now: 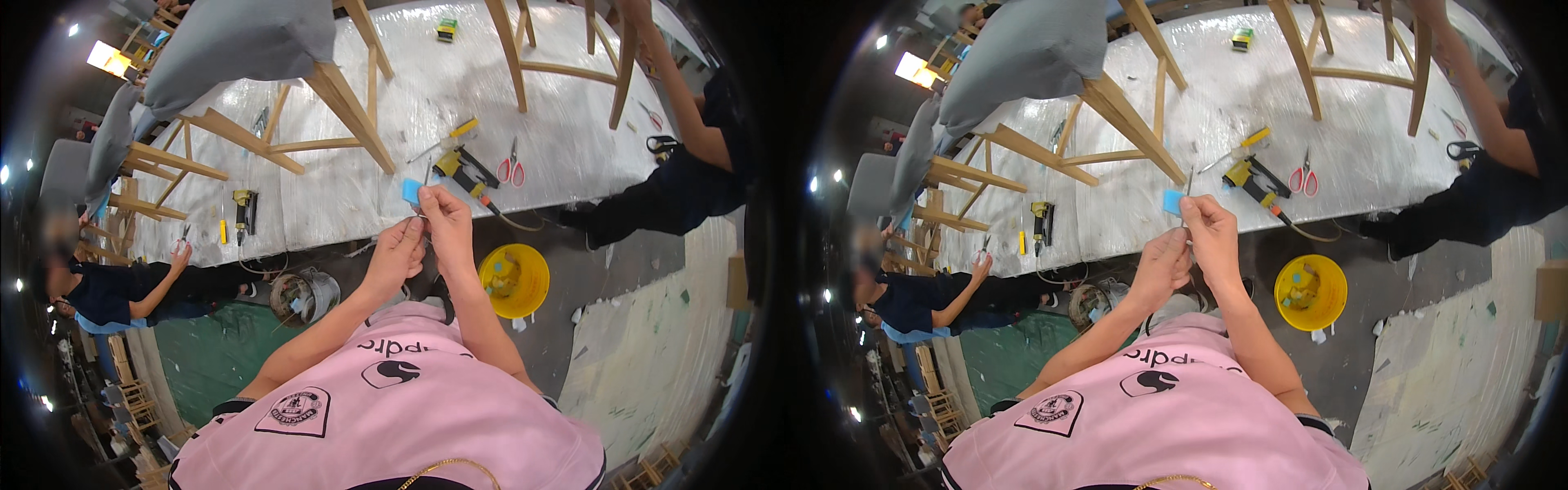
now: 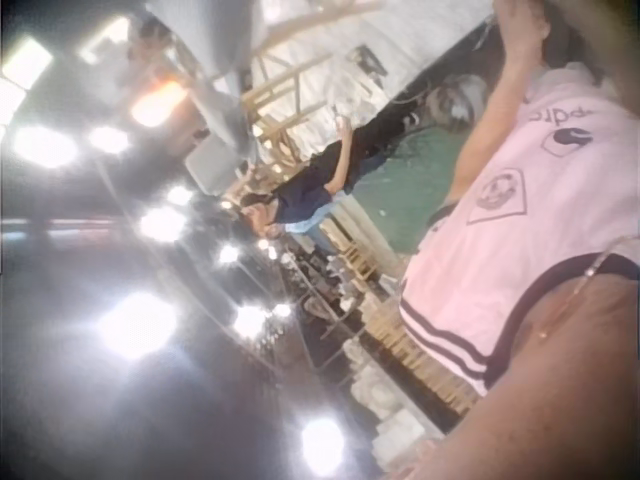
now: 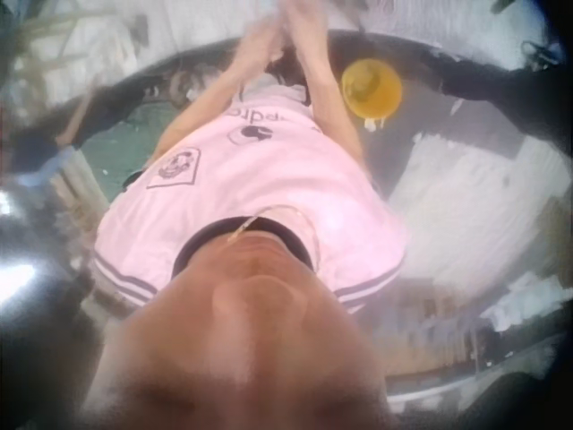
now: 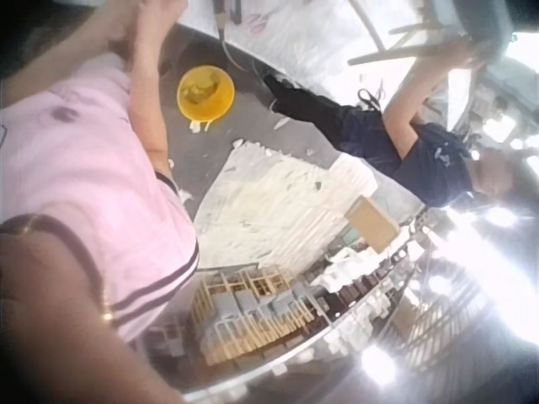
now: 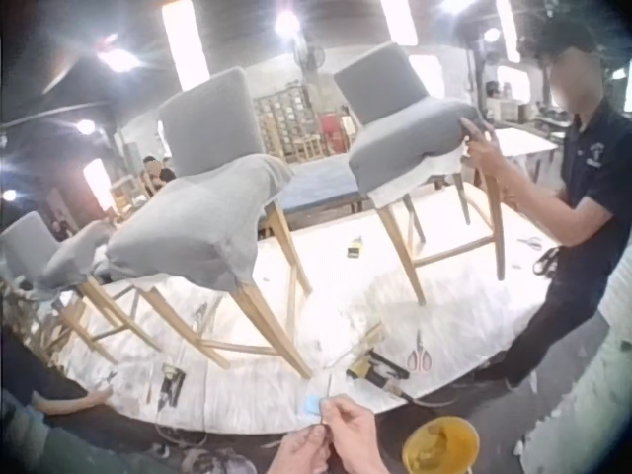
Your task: The person staples gray fabric onto the underside of a wooden chair seat using a staple gun, then trims excess fabric with scissors. They smooth and tuck the fabric edges while working on the chair frame.
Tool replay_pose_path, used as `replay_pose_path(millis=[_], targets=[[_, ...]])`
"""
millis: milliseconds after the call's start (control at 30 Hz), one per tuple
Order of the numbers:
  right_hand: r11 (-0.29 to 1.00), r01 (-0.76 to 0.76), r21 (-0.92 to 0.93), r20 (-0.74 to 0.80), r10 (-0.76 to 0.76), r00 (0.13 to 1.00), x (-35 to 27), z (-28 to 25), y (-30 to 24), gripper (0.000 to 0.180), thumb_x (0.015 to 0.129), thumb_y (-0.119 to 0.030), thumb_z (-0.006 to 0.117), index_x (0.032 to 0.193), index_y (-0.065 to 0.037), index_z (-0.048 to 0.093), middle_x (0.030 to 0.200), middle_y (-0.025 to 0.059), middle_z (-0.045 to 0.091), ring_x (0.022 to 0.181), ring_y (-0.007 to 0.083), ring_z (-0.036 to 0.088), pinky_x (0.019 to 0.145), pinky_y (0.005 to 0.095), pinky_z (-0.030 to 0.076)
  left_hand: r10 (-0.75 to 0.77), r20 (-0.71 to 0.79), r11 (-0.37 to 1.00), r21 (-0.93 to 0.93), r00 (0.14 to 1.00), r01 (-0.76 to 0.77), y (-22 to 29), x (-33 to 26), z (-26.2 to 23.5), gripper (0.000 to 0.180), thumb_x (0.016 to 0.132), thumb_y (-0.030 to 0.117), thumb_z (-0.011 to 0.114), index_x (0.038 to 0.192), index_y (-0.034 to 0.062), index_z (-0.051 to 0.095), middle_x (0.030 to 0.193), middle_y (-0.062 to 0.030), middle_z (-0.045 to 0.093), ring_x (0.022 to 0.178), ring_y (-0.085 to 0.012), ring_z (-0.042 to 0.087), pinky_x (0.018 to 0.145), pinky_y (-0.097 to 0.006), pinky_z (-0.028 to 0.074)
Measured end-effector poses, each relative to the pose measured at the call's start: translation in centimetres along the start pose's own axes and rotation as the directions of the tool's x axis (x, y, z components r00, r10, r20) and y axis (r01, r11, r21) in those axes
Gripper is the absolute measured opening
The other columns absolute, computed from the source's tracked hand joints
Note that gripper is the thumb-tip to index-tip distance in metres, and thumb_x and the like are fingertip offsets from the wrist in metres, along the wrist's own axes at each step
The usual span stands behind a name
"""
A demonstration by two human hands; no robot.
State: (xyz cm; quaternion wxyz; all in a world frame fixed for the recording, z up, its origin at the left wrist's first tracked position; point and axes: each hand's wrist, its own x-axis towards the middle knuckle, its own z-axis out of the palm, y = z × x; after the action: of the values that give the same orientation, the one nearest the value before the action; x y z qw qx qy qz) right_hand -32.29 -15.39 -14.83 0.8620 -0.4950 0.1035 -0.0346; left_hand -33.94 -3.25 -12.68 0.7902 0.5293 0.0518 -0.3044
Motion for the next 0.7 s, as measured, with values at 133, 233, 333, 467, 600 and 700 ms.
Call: replay_pose_path(millis=[133, 233, 333, 467, 600, 700], targets=[[1.0, 0.01, -0.008, -0.05, -0.01, 0.999, 0.0, 1.0, -1.6, 0.028, 0.102, -0.03, 0.065, 0.09, -0.005, 0.069, 0.082, -0.0047, 0.06, 0.073, 0.0047, 0.048, 0.066, 0.0216, 0.04, 0.03, 0.05, 0.987, 0.158, 0.998, -0.038, 0.7, 0.3, -1.2, 0.038, 0.109, 0.037, 0.048, 0.121, 0.005, 0.064, 0.07, 0.0059, 0.049, 0.054, -0.0022, 0.034, 0.048, -0.02, 0.027], [0.874, 0.288, -0.392, 0.06, -0.288, 0.956, 1.3, -1.2, -1.6, 0.036, 0.103, -0.03, 0.062, 0.087, 0.002, 0.065, 0.076, -0.0018, 0.053, 0.072, 0.0069, 0.046, 0.066, 0.0257, 0.04, 0.176, -0.044, 0.855, 0.502, 0.983, -0.131, 2.3, 1.1, -3.5, 0.051, 0.108, 0.041, 0.045, 0.136, 0.0018, 0.062, 0.113, -0.0058, 0.064, 0.088, -0.0124, 0.057, 0.085, -0.029, 0.047], [0.872, 0.19, -0.45, 0.282, -0.063, 0.957, 0.8, -1.6, -2.3, 0.036, 0.103, -0.03, 0.062, 0.088, 0.002, 0.065, 0.075, -0.0007, 0.053, 0.073, 0.0069, 0.046, 0.067, 0.0261, 0.04, 0.437, -0.029, 0.744, 0.574, 0.899, -0.343, 4.1, 2.1, -4.1, 0.048, 0.107, 0.04, 0.05, 0.129, 0.0009, 0.066, 0.117, -0.0102, 0.069, 0.098, -0.0135, 0.06, 0.091, -0.03, 0.048], [0.933, 0.058, -0.354, 0.388, 0.09, 0.917, -0.4, -0.8, -0.9, 0.035, 0.103, -0.03, 0.062, 0.089, 0.002, 0.066, 0.075, -0.001, 0.054, 0.074, 0.0069, 0.046, 0.068, 0.0255, 0.04, 0.346, 0.038, 0.822, 0.469, 0.938, -0.322, 5.9, 1.6, -3.4, 0.032, 0.101, 0.026, 0.064, 0.109, -0.004, 0.074, 0.097, -0.0092, 0.074, 0.089, -0.0113, 0.066, 0.081, -0.027, 0.052], [0.938, 0.048, -0.344, 0.358, 0.083, 0.93, -1.1, 0.7, -0.8, 0.033, 0.103, -0.028, 0.062, 0.092, 0.003, 0.066, 0.076, 0.0006, 0.056, 0.075, 0.0077, 0.048, 0.069, 0.0269, 0.042, 0.428, -0.082, 0.828, 0.434, 0.9, -0.354, 6.2, 1.0, -3.5, 0.029, 0.101, 0.025, 0.066, 0.104, -0.0031, 0.075, 0.087, -0.0069, 0.072, 0.08, -0.0107, 0.065, 0.078, -0.027, 0.052], [0.873, 0.1, -0.477, 0.365, 0.093, 0.927, -2.5, 0.9, -0.7, 0.032, 0.102, -0.027, 0.063, 0.094, 0.004, 0.066, 0.078, 0.0031, 0.057, 0.075, 0.0094, 0.05, 0.069, 0.029, 0.044, 0.503, -0.199, 0.818, 0.424, 0.841, -0.389, 7.0, 1.0, -4.8, 0.031, 0.101, 0.026, 0.065, 0.104, -0.0035, 0.074, 0.088, -0.0054, 0.071, 0.081, -0.0118, 0.064, 0.081, -0.03, 0.052]])
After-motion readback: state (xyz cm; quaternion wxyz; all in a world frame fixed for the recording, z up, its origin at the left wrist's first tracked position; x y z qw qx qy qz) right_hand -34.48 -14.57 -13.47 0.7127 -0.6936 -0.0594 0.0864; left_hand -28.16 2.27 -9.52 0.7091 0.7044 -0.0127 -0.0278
